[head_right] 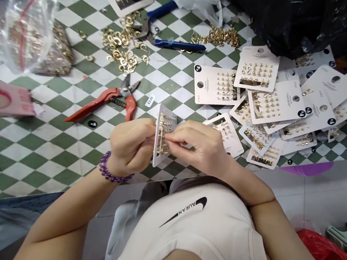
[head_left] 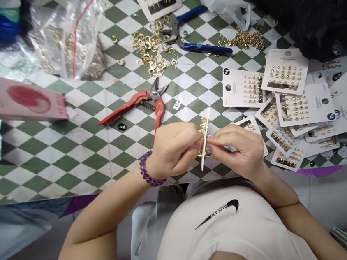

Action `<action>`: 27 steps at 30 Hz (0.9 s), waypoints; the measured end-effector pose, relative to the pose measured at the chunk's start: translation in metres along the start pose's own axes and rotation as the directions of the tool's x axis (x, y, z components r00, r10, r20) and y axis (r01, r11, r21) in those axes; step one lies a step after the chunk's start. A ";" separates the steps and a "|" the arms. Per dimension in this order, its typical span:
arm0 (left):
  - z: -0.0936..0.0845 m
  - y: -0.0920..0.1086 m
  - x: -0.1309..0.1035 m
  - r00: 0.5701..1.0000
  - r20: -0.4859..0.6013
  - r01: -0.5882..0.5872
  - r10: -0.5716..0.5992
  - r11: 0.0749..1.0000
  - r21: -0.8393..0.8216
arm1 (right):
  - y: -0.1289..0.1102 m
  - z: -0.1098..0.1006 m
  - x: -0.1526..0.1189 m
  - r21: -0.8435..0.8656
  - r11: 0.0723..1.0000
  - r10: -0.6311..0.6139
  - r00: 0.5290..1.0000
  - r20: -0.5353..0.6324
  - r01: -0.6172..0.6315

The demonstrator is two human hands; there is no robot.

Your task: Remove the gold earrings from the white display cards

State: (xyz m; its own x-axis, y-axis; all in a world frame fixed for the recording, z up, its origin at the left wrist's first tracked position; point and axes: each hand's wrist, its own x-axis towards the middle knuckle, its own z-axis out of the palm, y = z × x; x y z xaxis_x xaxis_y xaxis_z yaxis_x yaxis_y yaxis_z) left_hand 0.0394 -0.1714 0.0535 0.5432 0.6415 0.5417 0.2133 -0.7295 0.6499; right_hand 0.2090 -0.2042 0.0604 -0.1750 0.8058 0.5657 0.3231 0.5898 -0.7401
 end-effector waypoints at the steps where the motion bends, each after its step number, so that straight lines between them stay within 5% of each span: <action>1: 0.000 0.000 0.000 1.000 0.005 0.000 0.000 1.000 0.008 | 0.000 -0.001 0.000 -0.005 1.000 0.001 1.000 0.004 -0.001; 12: -0.001 0.000 0.000 1.000 0.014 -0.011 0.010 0.999 0.046 | -0.004 -0.004 0.001 0.012 0.995 0.100 0.993 0.061 -0.101; 27: 0.005 0.001 0.000 0.999 -0.039 0.016 -0.017 1.000 -0.016 | -0.001 -0.001 0.000 -0.024 0.999 0.028 1.000 -0.002 -0.028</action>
State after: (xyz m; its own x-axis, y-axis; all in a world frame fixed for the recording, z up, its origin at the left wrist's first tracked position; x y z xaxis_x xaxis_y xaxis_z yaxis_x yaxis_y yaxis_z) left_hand 0.0438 -0.1733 0.0512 0.5077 0.6623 0.5510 0.2088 -0.7151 0.6671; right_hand 0.2097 -0.2049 0.0617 -0.1639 0.8220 0.5455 0.3498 0.5654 -0.7470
